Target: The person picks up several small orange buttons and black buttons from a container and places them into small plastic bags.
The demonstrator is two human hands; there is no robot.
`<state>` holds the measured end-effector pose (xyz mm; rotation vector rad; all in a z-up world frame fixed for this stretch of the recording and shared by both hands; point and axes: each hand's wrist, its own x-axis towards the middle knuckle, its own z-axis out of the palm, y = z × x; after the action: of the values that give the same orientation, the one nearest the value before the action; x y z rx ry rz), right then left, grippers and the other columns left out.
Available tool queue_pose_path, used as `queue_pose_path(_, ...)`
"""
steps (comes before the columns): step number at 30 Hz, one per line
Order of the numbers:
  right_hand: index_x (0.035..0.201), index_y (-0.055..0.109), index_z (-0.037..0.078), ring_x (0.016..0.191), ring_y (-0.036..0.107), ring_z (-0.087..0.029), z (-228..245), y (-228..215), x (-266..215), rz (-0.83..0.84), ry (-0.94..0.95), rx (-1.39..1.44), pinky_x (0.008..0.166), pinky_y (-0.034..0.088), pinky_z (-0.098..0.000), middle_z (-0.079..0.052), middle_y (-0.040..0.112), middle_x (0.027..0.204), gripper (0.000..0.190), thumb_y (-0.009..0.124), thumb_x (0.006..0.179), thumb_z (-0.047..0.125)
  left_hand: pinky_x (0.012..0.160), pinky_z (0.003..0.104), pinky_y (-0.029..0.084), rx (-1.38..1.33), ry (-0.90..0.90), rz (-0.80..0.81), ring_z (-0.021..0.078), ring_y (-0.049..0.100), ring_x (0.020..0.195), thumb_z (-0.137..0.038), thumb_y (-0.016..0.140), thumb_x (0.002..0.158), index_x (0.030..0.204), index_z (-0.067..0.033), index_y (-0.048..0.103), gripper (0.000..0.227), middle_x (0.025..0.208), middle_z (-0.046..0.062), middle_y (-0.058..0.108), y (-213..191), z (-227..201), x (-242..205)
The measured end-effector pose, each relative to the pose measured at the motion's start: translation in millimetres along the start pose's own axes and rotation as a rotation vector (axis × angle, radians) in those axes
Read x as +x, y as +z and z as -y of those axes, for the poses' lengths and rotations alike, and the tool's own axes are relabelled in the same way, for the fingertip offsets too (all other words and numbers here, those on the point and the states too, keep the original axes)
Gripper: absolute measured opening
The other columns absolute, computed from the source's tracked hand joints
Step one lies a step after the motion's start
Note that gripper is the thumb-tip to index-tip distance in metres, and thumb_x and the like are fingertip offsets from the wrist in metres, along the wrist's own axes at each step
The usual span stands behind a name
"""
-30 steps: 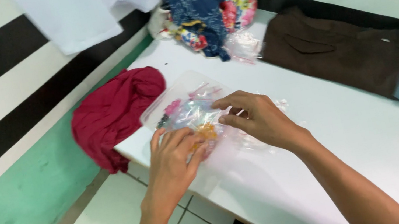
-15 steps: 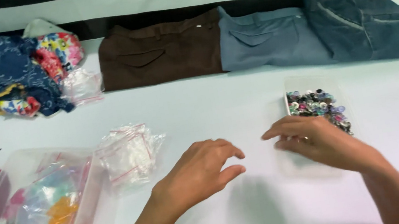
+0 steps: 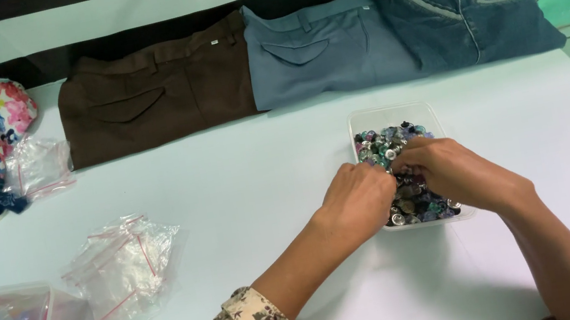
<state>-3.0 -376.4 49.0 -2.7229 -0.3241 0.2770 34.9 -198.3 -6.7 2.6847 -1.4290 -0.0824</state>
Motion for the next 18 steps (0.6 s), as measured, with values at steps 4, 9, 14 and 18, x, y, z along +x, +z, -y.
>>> queue_pose_path(4, 0.12, 0.075, 0.002, 0.116, 0.073, -0.033, 53, -42, 4, 0.026, 0.114, -0.061, 0.102, 0.057, -0.0415, -0.02, 0.074, 0.121, 0.043, 0.051, 0.09, -0.018, 0.073, 0.044, 0.048, -0.116, 0.035, -0.22, 0.0263, 0.066, 0.067, 0.0, 0.068, 0.079, 0.076, -0.0092, 0.072, 0.01, 0.07, 0.007, 0.067, -17, 11, -2)
queue_pose_path(9, 0.119, 0.074, 0.013, 0.094, 0.072, -0.024, 0, -30, -8, -0.198, 0.041, 0.059, 0.085, 0.052, -0.0362, -0.002, 0.076, 0.112, 0.038, 0.049, 0.095, -0.001, 0.085, 0.046, 0.047, -0.296, -0.016, -0.277, 0.0304, 0.068, 0.083, 0.011, 0.066, 0.074, 0.105, -0.0096, 0.077, 0.039, 0.095, 0.004, 0.074, -18, 19, 10)
queue_pose_path(14, 0.134, 0.066, 0.013, 0.115, 0.067, -0.03, -18, -7, -9, -0.178, 0.127, 0.04, 0.1, 0.048, -0.0385, -0.009, 0.066, 0.135, 0.045, 0.047, 0.095, 0.002, 0.08, 0.04, 0.041, 0.021, -0.107, -0.122, 0.0268, 0.06, 0.08, 0.007, 0.071, 0.068, 0.076, -0.018, 0.069, 0.027, 0.084, 0.003, 0.064, -17, 2, 19)
queue_pose_path(18, 0.142, 0.053, 0.005, 0.111, 0.064, -0.04, -2, 8, 1, -0.127, 0.198, -0.038, 0.09, 0.052, -0.0457, -0.015, 0.053, 0.137, 0.079, 0.042, 0.069, -0.023, 0.094, 0.039, 0.038, 0.41, -0.184, 0.232, 0.021, 0.057, 0.101, -0.034, 0.082, 0.074, 0.108, -0.0288, 0.071, 0.036, 0.109, 0.003, 0.066, -31, -24, 30)
